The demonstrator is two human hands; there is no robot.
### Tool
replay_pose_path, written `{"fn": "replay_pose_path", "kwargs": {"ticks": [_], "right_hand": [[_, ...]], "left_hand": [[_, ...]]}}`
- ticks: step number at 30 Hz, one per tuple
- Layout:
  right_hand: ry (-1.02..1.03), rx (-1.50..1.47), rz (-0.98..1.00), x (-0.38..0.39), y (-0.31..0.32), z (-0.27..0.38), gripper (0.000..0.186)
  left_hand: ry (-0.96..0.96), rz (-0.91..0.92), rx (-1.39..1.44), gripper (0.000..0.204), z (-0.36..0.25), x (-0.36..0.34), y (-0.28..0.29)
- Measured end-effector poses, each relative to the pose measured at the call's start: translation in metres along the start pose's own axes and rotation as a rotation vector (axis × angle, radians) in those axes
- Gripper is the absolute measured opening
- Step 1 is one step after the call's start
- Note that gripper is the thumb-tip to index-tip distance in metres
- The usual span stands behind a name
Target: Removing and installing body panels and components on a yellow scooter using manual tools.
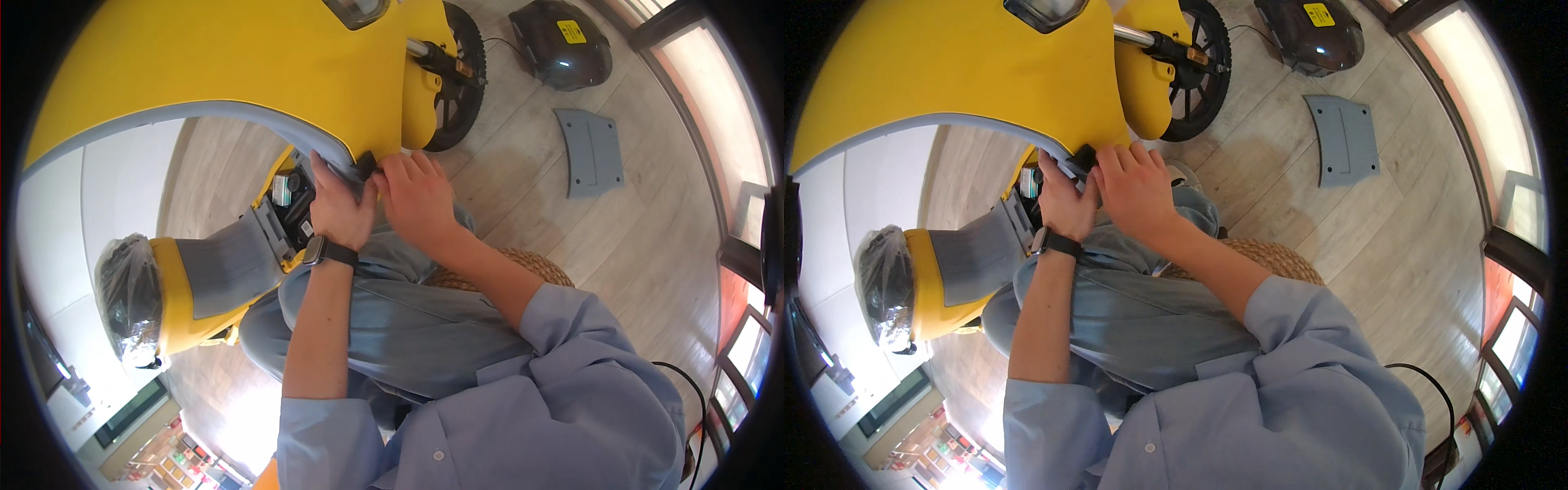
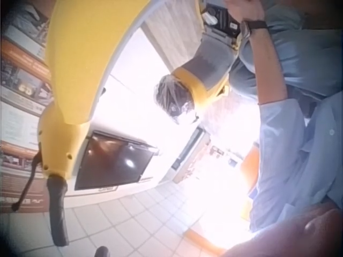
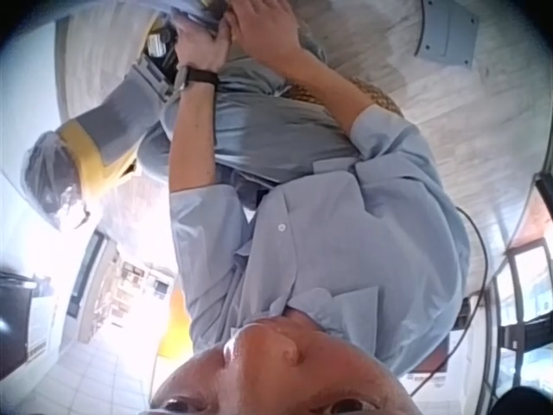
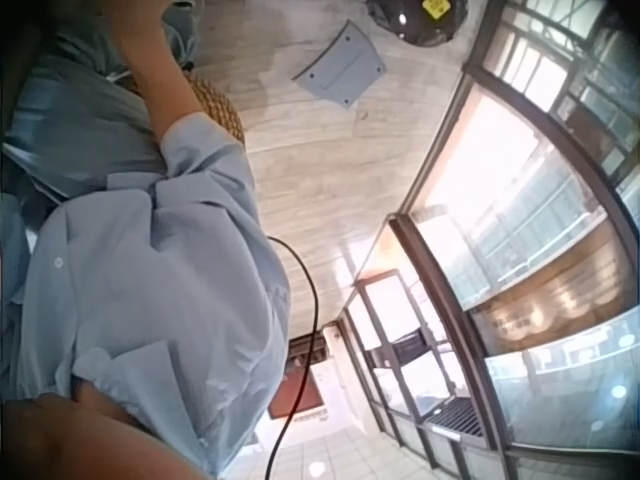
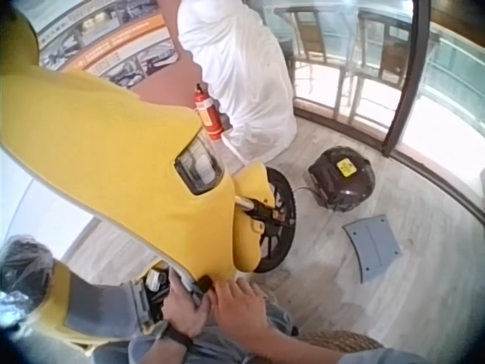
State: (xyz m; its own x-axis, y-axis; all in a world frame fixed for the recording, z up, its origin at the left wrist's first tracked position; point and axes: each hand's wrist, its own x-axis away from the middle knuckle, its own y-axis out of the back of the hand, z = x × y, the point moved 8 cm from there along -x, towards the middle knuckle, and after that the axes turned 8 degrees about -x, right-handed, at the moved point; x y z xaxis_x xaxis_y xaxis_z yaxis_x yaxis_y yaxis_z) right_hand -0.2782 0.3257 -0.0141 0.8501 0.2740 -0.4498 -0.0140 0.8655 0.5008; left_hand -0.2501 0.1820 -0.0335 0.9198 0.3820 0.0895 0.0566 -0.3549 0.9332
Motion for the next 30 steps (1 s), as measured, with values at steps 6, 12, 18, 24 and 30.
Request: {"fn": "replay_pose_path", "kwargs": {"ticks": [6,12,18,24,30], "right_hand": [[-0.031,-0.164,-0.012,0.000,-0.005,-0.007,0.012],[-0.225,-0.128,0.107,0.011,-0.009,-0.020,0.009],[-0.098,-0.274,-0.068,0.005,-0.001,-0.018,0.009],[-0.081,-0.328,-0.069,0.006,0.005,-0.018,0.008],[-0.157,-0.335,-0.090,0.004,0.005,-0.021,0.008]], "left_hand": [[-0.008,-0.025,0.000,0.097,-0.001,-0.001,0.002],[-0.023,-0.032,0.043,0.096,-0.002,-0.002,0.005],[-0.012,-0.027,0.012,0.097,-0.005,-0.003,0.012],[-0.054,-0.128,-0.046,0.091,-0.007,-0.004,0.018],[-0.615,-0.697,-0.183,0.077,-0.043,0.017,0.055]]}}
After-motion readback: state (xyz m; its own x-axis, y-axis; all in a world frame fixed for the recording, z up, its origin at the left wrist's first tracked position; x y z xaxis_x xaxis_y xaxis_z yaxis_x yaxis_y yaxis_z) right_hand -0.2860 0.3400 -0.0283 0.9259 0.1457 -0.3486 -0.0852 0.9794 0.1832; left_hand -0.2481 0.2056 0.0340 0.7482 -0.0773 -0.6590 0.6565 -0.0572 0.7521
